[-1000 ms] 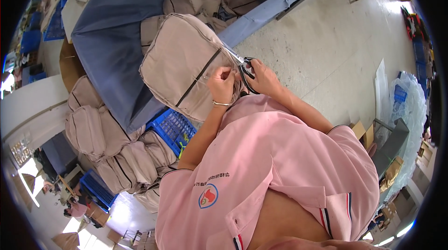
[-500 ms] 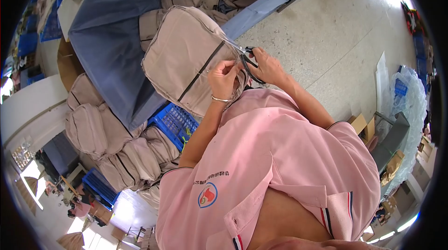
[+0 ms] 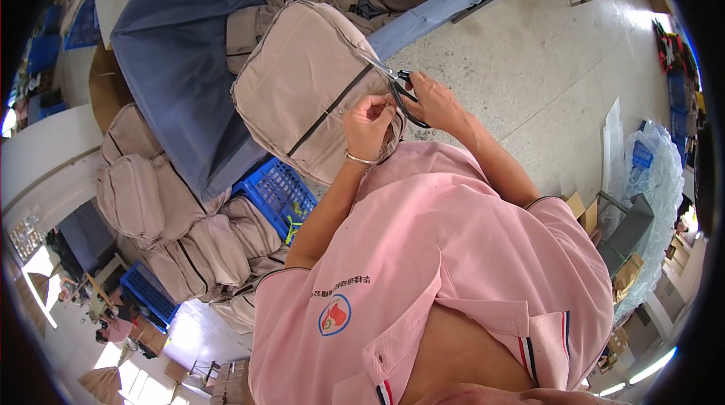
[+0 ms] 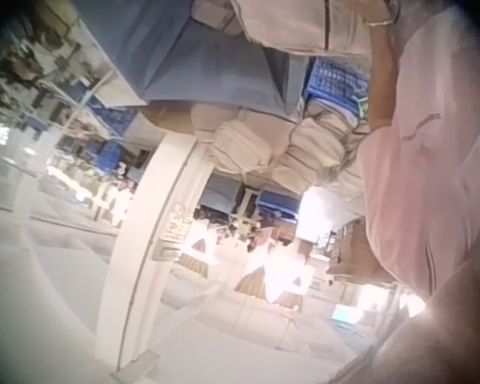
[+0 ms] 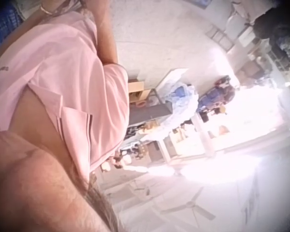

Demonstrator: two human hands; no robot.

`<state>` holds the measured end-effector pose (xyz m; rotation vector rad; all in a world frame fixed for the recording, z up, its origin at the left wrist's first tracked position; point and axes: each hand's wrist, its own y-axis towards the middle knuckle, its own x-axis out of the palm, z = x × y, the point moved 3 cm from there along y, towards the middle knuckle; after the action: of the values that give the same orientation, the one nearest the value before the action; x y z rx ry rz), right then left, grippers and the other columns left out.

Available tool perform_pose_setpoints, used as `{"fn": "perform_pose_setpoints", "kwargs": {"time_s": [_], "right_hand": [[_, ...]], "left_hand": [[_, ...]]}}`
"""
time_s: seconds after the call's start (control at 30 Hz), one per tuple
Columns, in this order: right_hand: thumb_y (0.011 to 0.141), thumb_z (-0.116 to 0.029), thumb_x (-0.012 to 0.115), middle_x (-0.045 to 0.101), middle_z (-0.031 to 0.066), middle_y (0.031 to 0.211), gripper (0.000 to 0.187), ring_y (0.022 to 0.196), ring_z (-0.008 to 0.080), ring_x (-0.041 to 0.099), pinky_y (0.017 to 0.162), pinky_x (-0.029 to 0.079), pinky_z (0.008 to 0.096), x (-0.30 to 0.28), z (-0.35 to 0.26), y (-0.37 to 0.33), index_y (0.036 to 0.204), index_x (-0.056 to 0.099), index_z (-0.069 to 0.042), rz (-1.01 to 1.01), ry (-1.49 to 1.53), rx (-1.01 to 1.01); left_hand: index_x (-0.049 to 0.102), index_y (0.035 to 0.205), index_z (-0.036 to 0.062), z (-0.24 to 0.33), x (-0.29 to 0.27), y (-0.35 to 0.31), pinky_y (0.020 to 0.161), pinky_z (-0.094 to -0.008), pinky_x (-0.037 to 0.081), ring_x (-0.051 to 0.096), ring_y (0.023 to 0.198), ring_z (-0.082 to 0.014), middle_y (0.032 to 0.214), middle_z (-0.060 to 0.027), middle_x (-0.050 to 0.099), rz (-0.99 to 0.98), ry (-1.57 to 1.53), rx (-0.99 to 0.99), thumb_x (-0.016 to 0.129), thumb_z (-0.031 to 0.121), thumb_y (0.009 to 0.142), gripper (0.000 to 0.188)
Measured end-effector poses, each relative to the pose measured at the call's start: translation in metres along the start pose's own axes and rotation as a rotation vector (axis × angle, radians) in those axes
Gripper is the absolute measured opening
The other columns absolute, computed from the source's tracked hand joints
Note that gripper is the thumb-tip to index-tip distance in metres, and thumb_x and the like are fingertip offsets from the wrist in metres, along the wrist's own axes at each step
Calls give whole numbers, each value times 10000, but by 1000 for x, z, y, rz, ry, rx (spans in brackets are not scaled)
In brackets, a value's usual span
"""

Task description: Inspecting and trimming loose threads from beige backpacks using scissors.

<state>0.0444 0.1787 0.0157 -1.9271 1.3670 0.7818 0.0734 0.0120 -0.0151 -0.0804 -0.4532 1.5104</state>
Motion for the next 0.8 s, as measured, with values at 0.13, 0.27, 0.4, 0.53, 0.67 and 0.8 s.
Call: {"fn": "perform_pose_setpoints", "kwargs": {"time_s": [0.13, 0.27, 0.4, 0.53, 0.67, 0.8], "right_hand": [[914, -330, 627, 600, 242, 900, 373, 843, 433, 605, 717, 475, 464, 1, 1, -1, 936, 525, 29, -24, 59, -21], [884, -322, 679, 602, 240, 877, 393, 813, 433, 614, 696, 493, 462, 2, 3, 0, 913, 527, 39, -25, 51, -4], [883, -329, 681, 607, 244, 884, 401, 809, 434, 614, 695, 492, 467, 4, 3, 7, 915, 524, 39, 21, 28, -37], [890, -346, 670, 611, 246, 888, 413, 812, 434, 618, 699, 490, 473, 9, 1, 12, 928, 525, 39, 24, -17, -56], [899, -279, 650, 602, 259, 870, 349, 837, 457, 600, 701, 466, 491, 14, 0, 6, 920, 515, 42, -5, 81, 39], [912, -354, 640, 613, 274, 905, 430, 835, 442, 632, 706, 494, 488, 19, -4, 5, 937, 508, 55, -33, 41, 43]], "left_hand": [[683, 942, -2, 0, 2, 0, 478, -172, 377, 510, 572, -6, 724, 29, 632, -23, -27, -28, 686, 4, 867, 75], [677, 943, -2, -3, 2, 0, 469, -169, 366, 504, 570, -6, 734, 32, 625, -12, -10, 29, 681, -10, 863, 81], [669, 924, -6, -13, 0, 0, 471, -172, 369, 508, 570, -13, 722, 30, 617, -3, 58, -10, 690, -13, 849, 78], [666, 890, -13, -16, -2, 0, 537, -199, 437, 541, 606, -21, 708, 28, 629, 45, 96, 35, 718, 22, 829, 88], [652, 865, -16, -17, 1, -2, 568, -202, 462, 562, 642, -25, 734, 23, 635, 65, 13, 72, 695, -13, 825, 58], [652, 867, -15, -21, 2, -3, 580, -203, 472, 572, 652, -31, 751, 22, 639, 62, -20, 36, 687, -28, 820, 60]]}}
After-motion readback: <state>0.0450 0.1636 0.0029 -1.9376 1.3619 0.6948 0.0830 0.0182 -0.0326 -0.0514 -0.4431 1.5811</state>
